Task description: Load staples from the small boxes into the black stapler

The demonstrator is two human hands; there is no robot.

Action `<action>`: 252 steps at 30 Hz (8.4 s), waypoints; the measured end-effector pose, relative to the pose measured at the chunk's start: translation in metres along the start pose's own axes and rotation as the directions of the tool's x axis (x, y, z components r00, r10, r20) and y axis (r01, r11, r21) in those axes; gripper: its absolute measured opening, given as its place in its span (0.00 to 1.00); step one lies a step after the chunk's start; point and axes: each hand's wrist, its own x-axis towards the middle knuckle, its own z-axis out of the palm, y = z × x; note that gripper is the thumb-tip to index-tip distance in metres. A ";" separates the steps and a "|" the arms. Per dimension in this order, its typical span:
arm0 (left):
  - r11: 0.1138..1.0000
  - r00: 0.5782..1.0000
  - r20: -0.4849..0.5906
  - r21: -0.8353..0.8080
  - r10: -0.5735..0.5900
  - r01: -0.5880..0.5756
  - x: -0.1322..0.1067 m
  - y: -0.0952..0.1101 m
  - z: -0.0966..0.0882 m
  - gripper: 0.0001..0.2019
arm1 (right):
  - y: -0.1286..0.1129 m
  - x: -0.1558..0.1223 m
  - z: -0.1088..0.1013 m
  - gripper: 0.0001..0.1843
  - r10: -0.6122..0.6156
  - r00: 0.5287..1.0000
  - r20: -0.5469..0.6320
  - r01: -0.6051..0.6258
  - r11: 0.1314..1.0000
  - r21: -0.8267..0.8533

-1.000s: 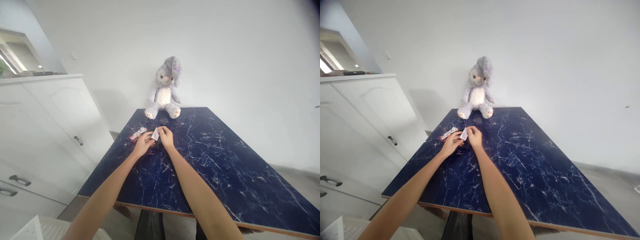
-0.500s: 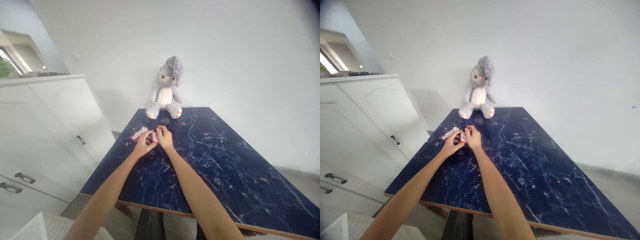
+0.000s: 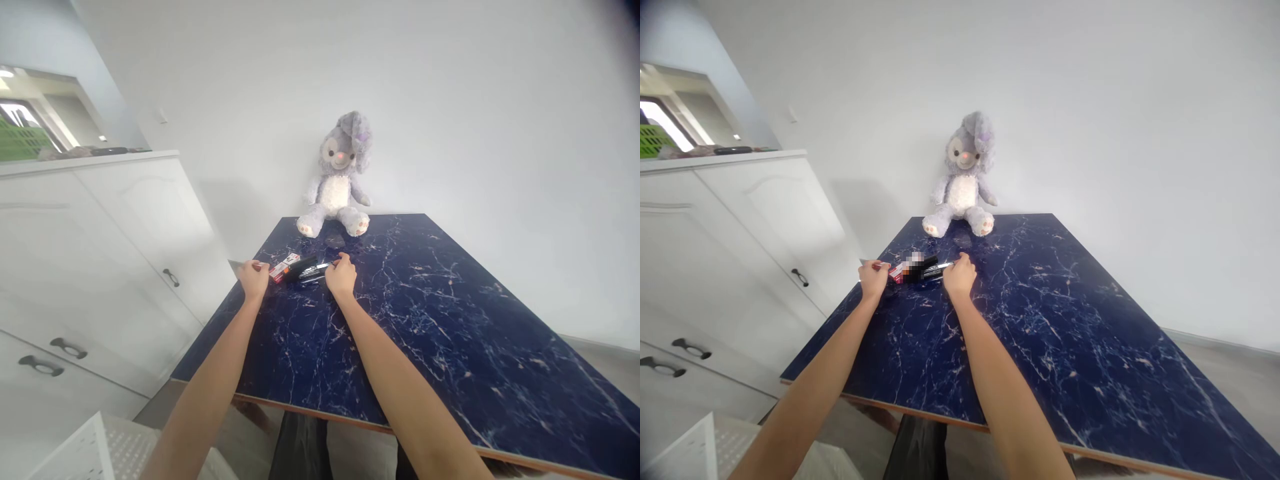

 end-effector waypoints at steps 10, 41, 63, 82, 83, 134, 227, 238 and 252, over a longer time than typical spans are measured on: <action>0.993 0.986 0.157 0.112 -0.052 0.034 0.003 -0.003 0.001 0.16 | 0.002 0.004 0.000 0.26 0.023 0.998 0.050 -0.022 1.000 -0.013; 0.744 0.613 0.660 0.121 0.434 -0.658 -0.014 0.031 -0.017 0.13 | -0.003 -0.002 0.003 0.30 -0.193 0.940 0.282 0.170 0.980 0.105; 0.722 0.673 0.556 0.175 0.488 -0.669 -0.027 0.039 -0.013 0.16 | 0.000 0.001 0.004 0.05 -0.035 0.990 0.138 0.021 0.995 0.099; 0.893 0.900 0.423 0.359 0.104 -0.271 -0.014 0.018 -0.004 0.18 | 0.001 0.001 0.003 0.18 -0.060 0.990 0.127 0.046 0.992 0.114; 0.893 0.897 0.418 0.336 0.143 -0.299 -0.015 0.020 -0.004 0.17 | 0.001 0.001 0.002 0.18 -0.058 0.990 0.130 0.044 0.993 0.112; 0.815 0.764 0.507 0.185 0.399 -0.548 -0.026 0.026 0.003 0.16 | 0.007 0.005 0.004 0.12 -0.056 0.998 -0.008 0.055 0.948 0.315; 0.847 0.560 0.645 -0.302 0.520 -0.439 -0.031 0.044 0.018 0.21 | 0.016 -0.018 -0.032 0.18 -0.369 0.884 0.286 0.395 0.918 -0.038; 0.713 0.294 0.688 -0.462 0.663 -0.528 -0.065 0.079 -0.002 0.28 | 0.048 -0.016 -0.077 0.28 -0.375 0.826 0.421 0.316 0.927 0.204; 0.714 0.270 0.727 -0.409 0.631 -0.568 -0.097 0.088 0.005 0.32 | 0.062 -0.005 -0.147 0.14 -0.319 0.718 0.618 0.343 0.936 0.085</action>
